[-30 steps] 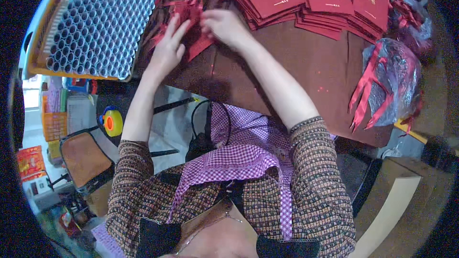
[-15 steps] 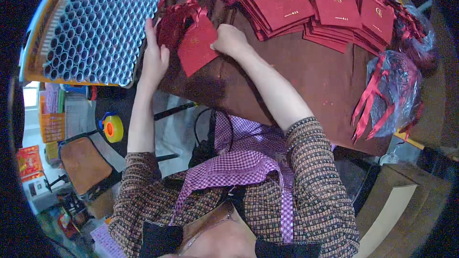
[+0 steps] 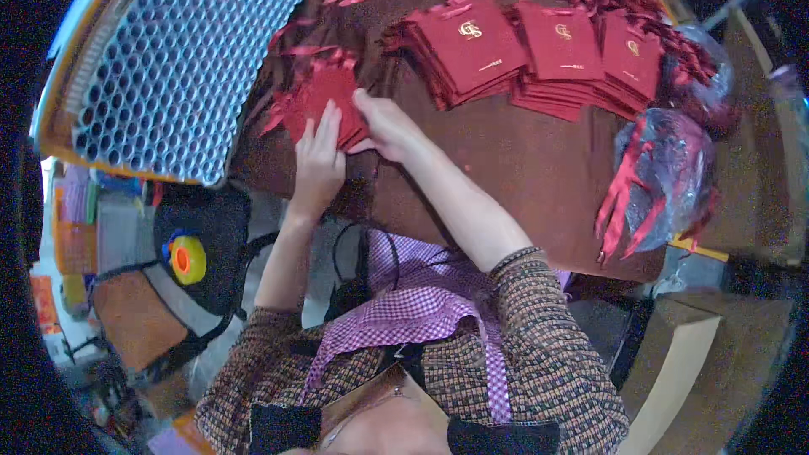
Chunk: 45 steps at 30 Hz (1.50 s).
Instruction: The person assembles paper gift bags by threading ribbons through their holes to attach handles by hand and stacks the bags on the table.
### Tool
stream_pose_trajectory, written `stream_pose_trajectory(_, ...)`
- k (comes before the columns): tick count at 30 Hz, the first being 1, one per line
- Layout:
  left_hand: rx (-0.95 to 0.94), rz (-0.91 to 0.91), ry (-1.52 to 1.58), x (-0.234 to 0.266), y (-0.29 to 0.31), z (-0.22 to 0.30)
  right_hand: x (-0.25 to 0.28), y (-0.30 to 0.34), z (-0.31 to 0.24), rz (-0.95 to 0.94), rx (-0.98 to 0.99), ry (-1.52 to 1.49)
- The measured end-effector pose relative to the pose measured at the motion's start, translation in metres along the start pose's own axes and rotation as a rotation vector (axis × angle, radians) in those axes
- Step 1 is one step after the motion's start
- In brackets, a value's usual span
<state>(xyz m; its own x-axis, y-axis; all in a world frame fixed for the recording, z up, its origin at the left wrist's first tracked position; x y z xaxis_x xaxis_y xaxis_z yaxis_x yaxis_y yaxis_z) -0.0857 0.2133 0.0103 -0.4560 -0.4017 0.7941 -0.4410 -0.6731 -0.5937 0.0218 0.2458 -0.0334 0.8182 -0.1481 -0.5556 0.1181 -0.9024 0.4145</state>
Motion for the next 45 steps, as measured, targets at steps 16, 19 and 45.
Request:
stream_pose_trajectory(16,1.182,0.268,1.578,0.016,0.029,-0.093,-0.044,0.055,-0.052,0.081,0.782,0.741)
stream_pose_trajectory(19,1.296,0.28,1.603,-0.003,0.047,-0.085,-0.05,0.064,-0.033,0.046,0.615,0.784)
stream_pose_trajectory(45,1.125,0.112,1.615,0.022,0.038,-0.006,0.048,0.111,0.02,-0.021,0.277,0.433)
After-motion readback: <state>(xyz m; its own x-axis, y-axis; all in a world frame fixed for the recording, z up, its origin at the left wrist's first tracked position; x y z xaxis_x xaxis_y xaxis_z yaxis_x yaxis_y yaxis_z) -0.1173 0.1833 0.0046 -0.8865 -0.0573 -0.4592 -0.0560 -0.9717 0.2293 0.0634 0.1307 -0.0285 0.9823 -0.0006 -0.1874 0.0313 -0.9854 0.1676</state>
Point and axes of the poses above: each hand's wrist, its own y-axis away from the middle knuckle, its own x-axis out of the back of the hand, z = x × y, the point moved 7 cm from there along -y, towards the middle knuckle, and after that the axes turned 9 degrees about z, right-handed, at the moved point
